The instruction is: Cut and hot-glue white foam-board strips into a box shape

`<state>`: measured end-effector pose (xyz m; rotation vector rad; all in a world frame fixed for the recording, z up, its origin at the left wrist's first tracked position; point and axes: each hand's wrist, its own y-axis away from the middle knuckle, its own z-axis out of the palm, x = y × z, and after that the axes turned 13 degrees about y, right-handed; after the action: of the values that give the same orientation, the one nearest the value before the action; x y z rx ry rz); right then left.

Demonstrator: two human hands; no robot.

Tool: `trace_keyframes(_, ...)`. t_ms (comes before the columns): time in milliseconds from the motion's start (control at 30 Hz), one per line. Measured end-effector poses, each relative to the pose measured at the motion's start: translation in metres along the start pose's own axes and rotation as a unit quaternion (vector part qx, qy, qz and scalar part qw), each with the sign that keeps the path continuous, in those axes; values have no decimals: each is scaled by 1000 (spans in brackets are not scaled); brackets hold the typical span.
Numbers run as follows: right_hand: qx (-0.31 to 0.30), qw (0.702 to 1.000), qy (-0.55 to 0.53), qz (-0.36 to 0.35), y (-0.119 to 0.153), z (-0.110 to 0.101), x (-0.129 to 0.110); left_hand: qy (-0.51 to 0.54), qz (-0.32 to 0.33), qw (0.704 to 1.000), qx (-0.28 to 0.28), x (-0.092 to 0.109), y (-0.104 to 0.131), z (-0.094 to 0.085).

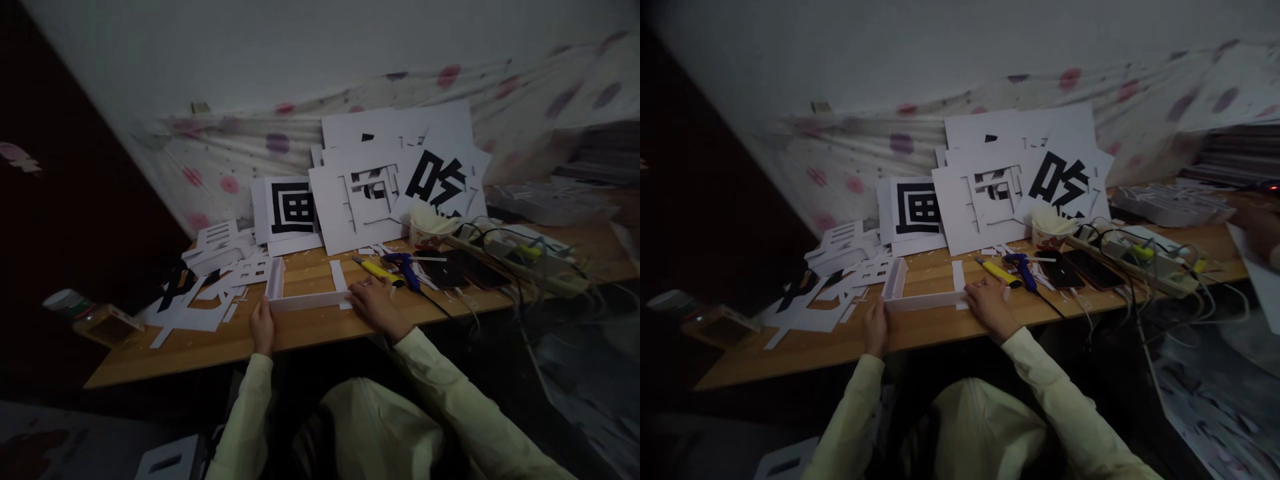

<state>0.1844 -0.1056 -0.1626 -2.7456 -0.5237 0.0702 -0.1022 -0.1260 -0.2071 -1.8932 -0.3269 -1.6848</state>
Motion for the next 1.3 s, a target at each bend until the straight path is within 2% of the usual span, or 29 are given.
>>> trace_keyframes(167,-2,1000,-6,-7,-1,-3,1,-5,-13,999,33,2,10,0)
trace_keyframes(333,-8,1000,-16,-25,-13,2,11,-9,-20,997,72,4,34,1)
trace_keyframes(533,-19,997,-27,-67,-27,3,23,0,-21,995,93,10,56,1)
trace_keyframes(767,-38,993,-35,-107,-37,1,29,-9,-31,996,88,12,60,-2)
trace_keyframes(933,-47,992,-38,-107,-37,0,29,-32,-20,996,86,9,60,-7)
trace_keyframes(1000,-48,992,-40,-108,-37,-1,29,-44,2,995,90,17,61,-8)
trace_keyframes(1033,-49,992,-41,-110,-37,-2,28,-61,37,994,86,23,60,-7)
trace_keyframes(1100,-49,992,-41,-112,-37,-4,28,-121,153,980,35,38,56,0)
trace_keyframes(1133,-49,991,-40,-114,-37,-4,29,-159,223,961,-24,46,52,6)
trace_keyframes(1167,-49,991,-39,-116,-37,-5,29,-185,270,939,-106,54,46,13)
trace_keyframes(1233,-49,991,-34,-121,-38,-5,30,-209,288,900,-251,67,32,28)
trace_keyframes(1267,-49,991,-32,-124,-38,-5,31,-211,275,890,-297,73,24,34)
trace_keyframes(1300,-48,990,-30,-127,-38,-4,32,-209,259,887,-319,78,16,37)
